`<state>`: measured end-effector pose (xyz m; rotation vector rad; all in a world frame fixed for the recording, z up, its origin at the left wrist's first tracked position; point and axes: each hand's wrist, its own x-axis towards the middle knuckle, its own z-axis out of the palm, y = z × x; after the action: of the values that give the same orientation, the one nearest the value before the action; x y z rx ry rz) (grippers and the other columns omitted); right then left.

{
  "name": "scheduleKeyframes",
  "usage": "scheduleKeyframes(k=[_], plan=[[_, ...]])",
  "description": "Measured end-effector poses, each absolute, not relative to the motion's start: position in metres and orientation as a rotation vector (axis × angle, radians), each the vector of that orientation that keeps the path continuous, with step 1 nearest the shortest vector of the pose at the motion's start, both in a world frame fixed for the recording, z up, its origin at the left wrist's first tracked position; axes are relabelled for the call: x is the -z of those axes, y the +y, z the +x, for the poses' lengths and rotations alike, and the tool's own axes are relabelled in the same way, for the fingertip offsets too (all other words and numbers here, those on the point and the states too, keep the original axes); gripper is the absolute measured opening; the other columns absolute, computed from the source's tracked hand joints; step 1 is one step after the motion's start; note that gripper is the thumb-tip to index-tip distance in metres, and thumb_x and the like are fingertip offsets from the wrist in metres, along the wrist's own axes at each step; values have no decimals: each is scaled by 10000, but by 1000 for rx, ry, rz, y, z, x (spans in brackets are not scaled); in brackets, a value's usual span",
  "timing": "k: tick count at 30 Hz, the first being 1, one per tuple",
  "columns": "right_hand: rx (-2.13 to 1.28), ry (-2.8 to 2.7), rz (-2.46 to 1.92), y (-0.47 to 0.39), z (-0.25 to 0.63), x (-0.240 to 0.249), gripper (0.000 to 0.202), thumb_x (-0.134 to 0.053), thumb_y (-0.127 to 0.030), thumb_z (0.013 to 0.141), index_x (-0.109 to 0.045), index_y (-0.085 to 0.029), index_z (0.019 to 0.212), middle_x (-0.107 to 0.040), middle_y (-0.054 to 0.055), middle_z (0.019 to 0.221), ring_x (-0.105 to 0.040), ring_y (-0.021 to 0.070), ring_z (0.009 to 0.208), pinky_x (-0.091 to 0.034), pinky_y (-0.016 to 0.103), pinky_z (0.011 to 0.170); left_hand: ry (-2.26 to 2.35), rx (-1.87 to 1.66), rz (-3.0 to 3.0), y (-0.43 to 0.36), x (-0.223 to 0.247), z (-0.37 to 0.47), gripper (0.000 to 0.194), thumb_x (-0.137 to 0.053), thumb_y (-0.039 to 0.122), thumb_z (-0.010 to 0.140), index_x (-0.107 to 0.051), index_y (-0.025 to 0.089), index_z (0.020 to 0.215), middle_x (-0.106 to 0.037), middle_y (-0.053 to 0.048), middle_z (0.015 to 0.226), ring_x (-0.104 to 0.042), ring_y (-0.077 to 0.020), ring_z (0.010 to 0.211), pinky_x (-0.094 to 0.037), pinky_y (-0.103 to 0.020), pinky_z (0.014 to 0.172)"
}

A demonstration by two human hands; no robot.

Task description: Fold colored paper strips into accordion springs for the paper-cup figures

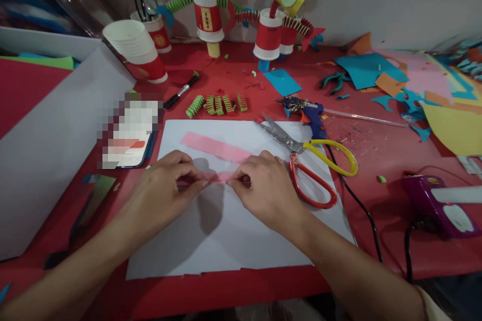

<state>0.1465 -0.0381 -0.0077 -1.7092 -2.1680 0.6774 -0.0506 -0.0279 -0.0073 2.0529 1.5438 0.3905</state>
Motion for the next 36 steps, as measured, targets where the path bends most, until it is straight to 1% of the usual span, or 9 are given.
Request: scheduleKeyframes(k=[5, 10, 15, 18, 21, 26, 31, 34, 36], plan=[[-670, -2187, -1796, -36, 149, 4, 181, -675, -338, 785, -644, -219, 653, -680, -8, 715, -524, 188, 770, -346, 310, 678, 1585, -384, 2043, -25, 8, -52, 230, -582, 338, 801, -636, 189, 634, -563, -38, 835, -567, -177, 765, -459, -305, 682], [-684, -2216, -1863, -33, 153, 0, 233, -672, -376, 782, -602, -215, 628, -658, -6, 697, -515, 193, 754, -329, 306, 644, 1648, -274, 2055, -20, 3, -58, 306, -625, 406, 755, -585, 183, 549, -562, -42, 815, -536, -165, 693, -425, -309, 631], [-647, -2273, -1845, -35, 157, 0, 169, -616, -308, 819, -598, -215, 679, -643, 7, 733, -514, 190, 753, -329, 312, 654, 1683, -196, 2008, -15, -1, -64, 281, -635, 385, 730, -560, 183, 548, -554, -32, 801, -527, -155, 671, -410, -302, 623], [-643, -2252, -1861, -36, 159, 1, 95, -624, -277, 801, -592, -217, 736, -628, 9, 751, -517, 190, 763, -332, 306, 651, 1664, -181, 1997, -13, -2, -69, 268, -631, 371, 728, -534, 187, 559, -554, -29, 801, -524, -155, 670, -407, -304, 625], [-701, -2196, -1885, -36, 161, 2, 74, -637, -263, 786, -578, -225, 808, -603, 3, 755, -520, 183, 762, -329, 291, 628, 1626, -189, 1976, -12, -1, -73, 194, -628, 331, 727, -532, 199, 621, -563, -21, 797, -532, -165, 698, -408, -303, 631], [-819, -2175, -1828, -32, 164, 2, 51, -622, -216, 793, -596, -248, 824, -582, -17, 725, -525, 161, 749, -341, 281, 632, 1579, -188, 1948, -10, 1, -80, 32, -560, 198, 721, -532, 212, 715, -581, -28, 873, -540, -176, 754, -417, -307, 649], [-836, -2160, -1832, -32, 166, 2, 101, -619, -218, 792, -599, -251, 885, -589, -18, 749, -526, 151, 727, -358, 279, 632, 1473, -164, 1991, -8, -1, -85, 164, -428, 67, 679, -506, 208, 710, -576, -29, 851, -531, -169, 744, -412, -293, 635], [-818, -2160, -1832, -34, 166, 2, 150, -609, -212, 789, -602, -252, 934, -598, -14, 759, -534, 151, 716, -368, 279, 629, 1502, -184, 1996, -6, -6, -90, 207, -394, 51, 673, -521, 208, 718, -589, -34, 842, -533, -172, 735, -405, -292, 627], [-801, -2160, -1831, -35, 166, 2, 171, -596, -208, 792, -602, -253, 957, -602, -10, 767, -542, 155, 713, -375, 281, 630, 1561, -249, 1956, -5, -9, -92, 225, -377, 70, 714, -547, 211, 757, -605, -40, 866, -543, -175, 739, -410, -295, 635]])
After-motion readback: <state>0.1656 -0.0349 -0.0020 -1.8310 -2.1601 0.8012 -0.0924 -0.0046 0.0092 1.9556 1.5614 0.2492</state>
